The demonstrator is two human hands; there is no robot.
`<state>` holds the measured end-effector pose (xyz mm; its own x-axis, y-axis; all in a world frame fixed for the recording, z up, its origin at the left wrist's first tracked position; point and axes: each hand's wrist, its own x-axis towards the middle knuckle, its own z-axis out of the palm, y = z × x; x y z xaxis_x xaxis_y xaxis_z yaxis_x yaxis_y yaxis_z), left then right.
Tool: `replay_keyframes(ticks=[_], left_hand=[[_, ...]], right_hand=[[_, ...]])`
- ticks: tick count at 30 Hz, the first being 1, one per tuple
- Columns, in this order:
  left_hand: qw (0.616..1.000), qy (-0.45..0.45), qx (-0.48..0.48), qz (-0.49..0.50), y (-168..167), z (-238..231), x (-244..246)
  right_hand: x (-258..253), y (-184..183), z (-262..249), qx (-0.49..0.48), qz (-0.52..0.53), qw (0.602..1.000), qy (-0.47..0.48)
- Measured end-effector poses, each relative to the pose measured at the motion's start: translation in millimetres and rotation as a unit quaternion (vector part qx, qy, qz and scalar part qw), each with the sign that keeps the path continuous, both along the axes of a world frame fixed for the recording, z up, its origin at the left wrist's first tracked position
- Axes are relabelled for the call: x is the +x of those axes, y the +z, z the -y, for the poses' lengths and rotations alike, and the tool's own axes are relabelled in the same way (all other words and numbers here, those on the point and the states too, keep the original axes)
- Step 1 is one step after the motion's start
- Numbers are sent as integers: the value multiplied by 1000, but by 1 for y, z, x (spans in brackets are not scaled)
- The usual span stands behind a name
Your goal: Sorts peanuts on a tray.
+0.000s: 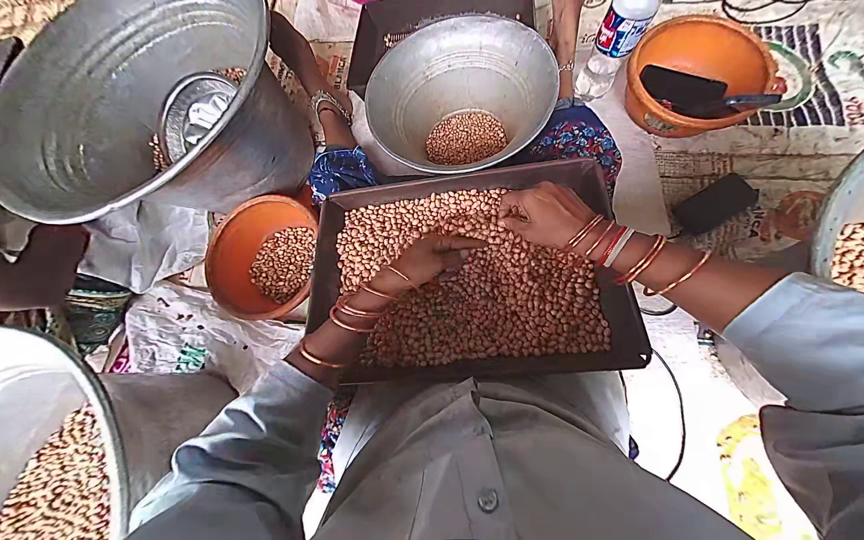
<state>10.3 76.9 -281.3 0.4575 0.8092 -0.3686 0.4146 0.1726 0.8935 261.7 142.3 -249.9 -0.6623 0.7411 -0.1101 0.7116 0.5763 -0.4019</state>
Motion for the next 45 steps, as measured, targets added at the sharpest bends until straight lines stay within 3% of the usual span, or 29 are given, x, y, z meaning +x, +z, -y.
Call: replay_keyframes(ticks=[2, 5, 8, 10, 12, 14, 16, 18, 22, 25, 27, 30, 33, 39, 45], left_hand=[[991, 74, 93, -67, 2, -4, -13], [973, 95, 174, -120, 11, 20, -23], [972, 32, 168, -159, 24, 41, -4], [966, -39, 171, -190, 25, 50, 14], [956, -94, 184, -207, 24, 59, 30], [944, -125, 207, -225, 23, 68, 40], [931, -154, 214, -253, 23, 73, 44], [923, -165, 214, -276, 23, 77, 48], [905, -175, 221, -320, 24, 87, 54], [902, -177, 237, -315, 19, 90, 54], [925, -158, 212, -272, 20, 87, 48], [966, -54, 197, -156, 27, 72, 25], [972, 12, 181, -146, 35, 61, 10], [948, -96, 213, -218, 24, 76, 38], [928, -72, 250, -267, 20, 75, 37]], right_hand=[[4, 12, -7, -31, -51, 998, -32], [11, 23, -13, -129, -179, 973, -74], [10, 23, -12, -321, -371, 863, -123], [6, 27, -9, -379, -401, 819, -157], [6, 30, -7, -377, -373, 832, -162], [7, 29, -4, -309, -297, 896, -117], [7, 30, 0, -189, -156, 969, -41], [3, 27, 7, -112, -59, 992, 23], [-4, 24, 19, -74, 40, 990, 112], [-5, 19, 25, -49, 56, 985, 156], [-6, 13, 30, -30, 54, 981, 186], [-6, 0, 38, 4, 35, 973, 226], [-9, -6, 44, 43, 44, 965, 254], [-12, -9, 46, 71, 73, 959, 266], [-12, -7, 52, 95, 73, 958, 259]])
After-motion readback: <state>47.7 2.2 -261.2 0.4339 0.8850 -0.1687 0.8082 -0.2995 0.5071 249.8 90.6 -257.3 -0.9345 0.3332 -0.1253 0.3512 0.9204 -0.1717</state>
